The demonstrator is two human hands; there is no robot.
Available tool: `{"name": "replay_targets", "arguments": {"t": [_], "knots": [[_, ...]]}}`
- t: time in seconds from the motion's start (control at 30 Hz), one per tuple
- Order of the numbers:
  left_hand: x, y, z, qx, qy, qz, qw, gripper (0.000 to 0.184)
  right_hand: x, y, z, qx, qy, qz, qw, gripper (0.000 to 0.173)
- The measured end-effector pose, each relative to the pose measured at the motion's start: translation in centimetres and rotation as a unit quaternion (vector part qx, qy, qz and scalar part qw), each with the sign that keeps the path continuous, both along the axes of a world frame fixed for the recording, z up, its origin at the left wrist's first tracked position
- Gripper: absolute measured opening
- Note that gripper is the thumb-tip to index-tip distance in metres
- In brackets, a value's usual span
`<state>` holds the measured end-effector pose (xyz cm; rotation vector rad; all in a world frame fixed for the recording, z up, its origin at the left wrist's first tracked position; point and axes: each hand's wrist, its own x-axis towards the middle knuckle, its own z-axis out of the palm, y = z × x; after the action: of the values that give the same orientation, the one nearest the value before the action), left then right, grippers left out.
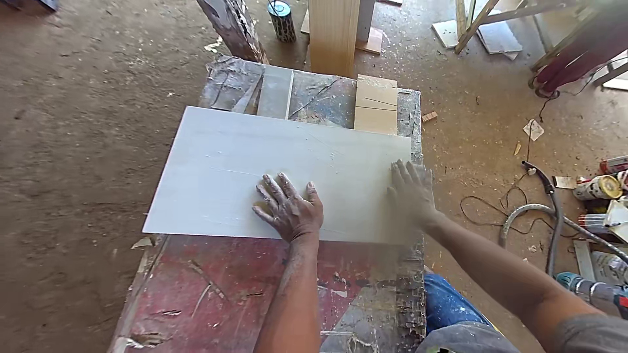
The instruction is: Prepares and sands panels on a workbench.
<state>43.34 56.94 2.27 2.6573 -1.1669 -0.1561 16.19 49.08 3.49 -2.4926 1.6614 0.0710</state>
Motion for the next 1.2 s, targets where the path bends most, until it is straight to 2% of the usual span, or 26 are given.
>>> {"name": "replay_targets", "arguments": {"t": [0.13,0.17,0.3,0.37,0.5,0.63,0.7,0.87,0.9,0.97,1.03,1.07,1.13,1.2], "knots": [[-0.1,0.0,-0.4,-0.009,-0.001,-0.004,1.0,0.082,1.4,-7.7,-0.8,-0.021,-0.004,-0.024,0.999,0.07],[-0.1,0.1,-0.3,-0.008,-0.001,-0.004,1.0,0.082,1.4,-7.6,-0.7,-0.021,-0.011,-0.022,0.999,0.069],[-0.1,0.0,-0.3,-0.005,-0.001,-0.005,1.0,0.082,-1.3,-1.2,0.2,-0.023,-0.008,0.022,0.999,0.065],[0.2,0.0,-0.3,-0.008,0.001,-0.008,1.0,0.082,-1.2,-2.1,0.0,-0.021,0.012,0.013,1.0,0.065],[0.2,0.3,-0.2,-0.014,0.003,-0.014,1.0,0.083,0.9,-7.5,-0.6,-0.031,0.008,-0.024,0.999,0.07],[0.0,0.2,-0.1,-0.013,-0.004,-0.009,1.0,0.082,-1.3,-1.1,-0.3,-0.035,-0.021,0.038,0.998,0.064],[0.0,0.1,-0.1,-0.007,-0.004,-0.008,1.0,0.083,-2.1,-0.5,-0.2,-0.02,-0.006,0.059,0.998,0.064],[-0.1,0.2,-0.3,-0.003,-0.008,-0.007,1.0,0.083,0.6,-8.8,-0.9,-0.024,-0.011,0.006,1.0,0.07],[0.0,0.4,-0.3,-0.001,-0.011,-0.007,1.0,0.083,0.9,-8.1,-1.0,-0.026,-0.014,0.003,1.0,0.071],[0.0,0.3,-0.3,-0.002,-0.018,-0.006,1.0,0.083,0.2,-3.3,-0.9,-0.038,-0.022,0.022,0.999,0.071],[-0.2,0.1,-0.3,-0.003,-0.012,-0.005,1.0,0.082,-0.8,1.5,-0.5,-0.013,-0.003,0.036,0.999,0.071],[-0.2,0.2,-0.3,-0.005,-0.01,-0.004,1.0,0.082,-0.9,2.0,-0.4,0.003,0.005,0.035,0.999,0.071],[0.0,0.2,-0.4,-0.004,-0.012,-0.007,1.0,0.082,-0.2,-0.8,-0.4,0.006,0.002,0.017,1.0,0.072],[-0.2,0.1,-0.3,-0.003,-0.012,-0.009,1.0,0.083,0.9,-6.3,-0.6,-0.013,-0.004,-0.022,1.0,0.074]]}}
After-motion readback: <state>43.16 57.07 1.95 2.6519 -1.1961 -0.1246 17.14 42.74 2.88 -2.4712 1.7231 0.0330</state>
